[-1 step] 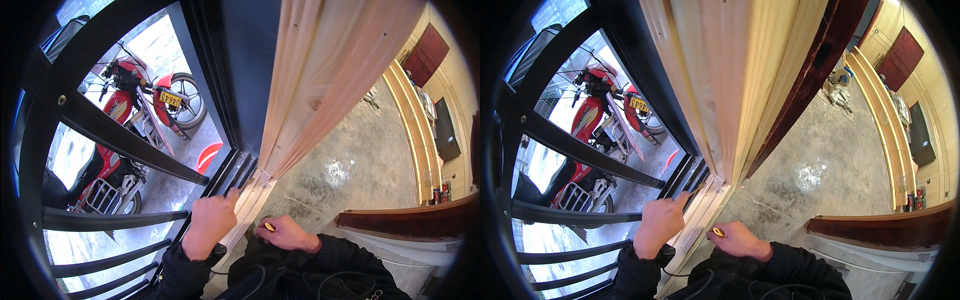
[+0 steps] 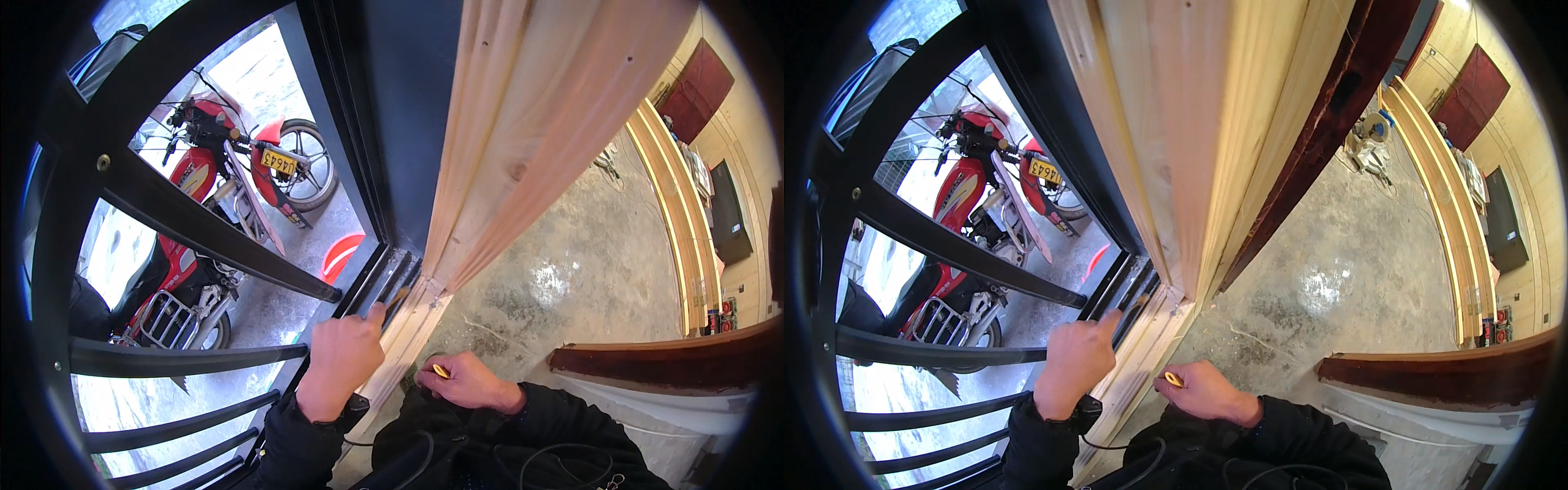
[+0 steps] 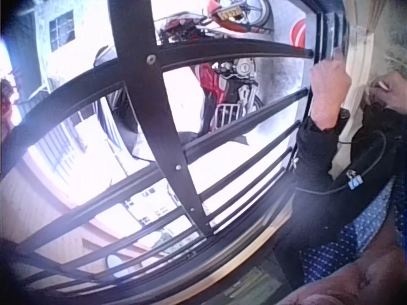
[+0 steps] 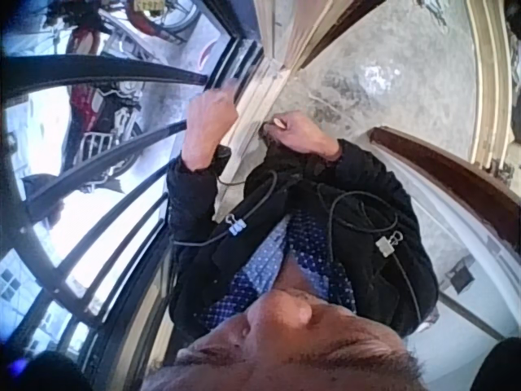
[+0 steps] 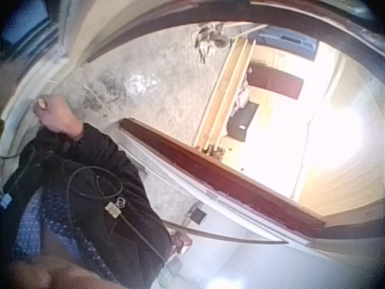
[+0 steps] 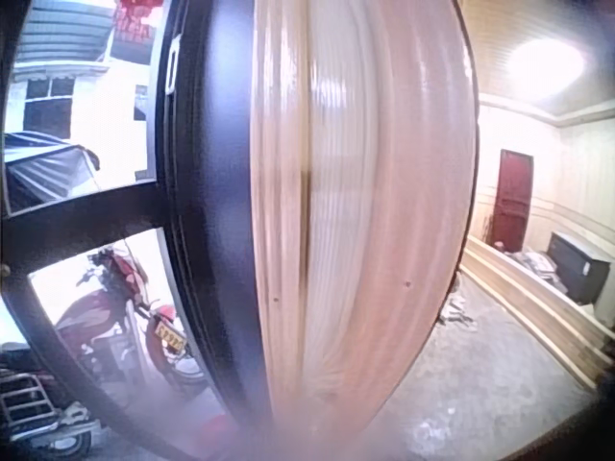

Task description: The person installs a black metal window frame into a wooden opening. They use a yellow utility knife to trim the frame and a screwdriver to secure it. The person repeatedly checks alignment and adjusts the frame position.

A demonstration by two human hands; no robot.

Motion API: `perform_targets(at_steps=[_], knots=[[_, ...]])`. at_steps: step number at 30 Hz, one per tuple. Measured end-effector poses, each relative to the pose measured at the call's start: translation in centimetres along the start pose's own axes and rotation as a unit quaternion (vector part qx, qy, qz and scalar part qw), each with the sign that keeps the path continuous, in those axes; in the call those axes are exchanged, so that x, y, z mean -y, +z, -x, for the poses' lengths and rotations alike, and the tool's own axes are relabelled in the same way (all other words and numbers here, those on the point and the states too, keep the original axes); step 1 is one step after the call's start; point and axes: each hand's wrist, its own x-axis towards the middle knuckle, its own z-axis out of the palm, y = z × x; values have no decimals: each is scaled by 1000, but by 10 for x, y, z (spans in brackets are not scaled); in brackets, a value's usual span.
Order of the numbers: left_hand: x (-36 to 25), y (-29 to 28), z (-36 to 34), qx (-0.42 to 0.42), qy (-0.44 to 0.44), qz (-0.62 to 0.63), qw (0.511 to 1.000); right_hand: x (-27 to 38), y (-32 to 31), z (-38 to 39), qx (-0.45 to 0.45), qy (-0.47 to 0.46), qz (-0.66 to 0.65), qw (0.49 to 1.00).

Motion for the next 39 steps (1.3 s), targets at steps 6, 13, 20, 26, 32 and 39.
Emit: perform_targets(at_steps=[6, 13, 20, 26, 32, 39], knots=[[10, 0, -17, 39, -54, 3, 998, 4, -3, 0, 5, 4, 12, 1000], [9, 9, -46, 14, -26, 43, 999, 6, -4, -1, 7, 10, 15, 1000], [8, 22, -59, 6, -36, 31, 999, 8, -4, 1, -11, 30, -16, 999], [8, 27, -53, -4, -48, 59, 997, 9, -2, -2, 6, 27, 7, 1000], [10, 31, -50, -4, -50, 59, 997, 8, -1, -1, -6, 29, -1, 1000], [11, 29, -45, -30, -40, 62, 997, 7, 3, -1, -18, 19, -7, 1000]])
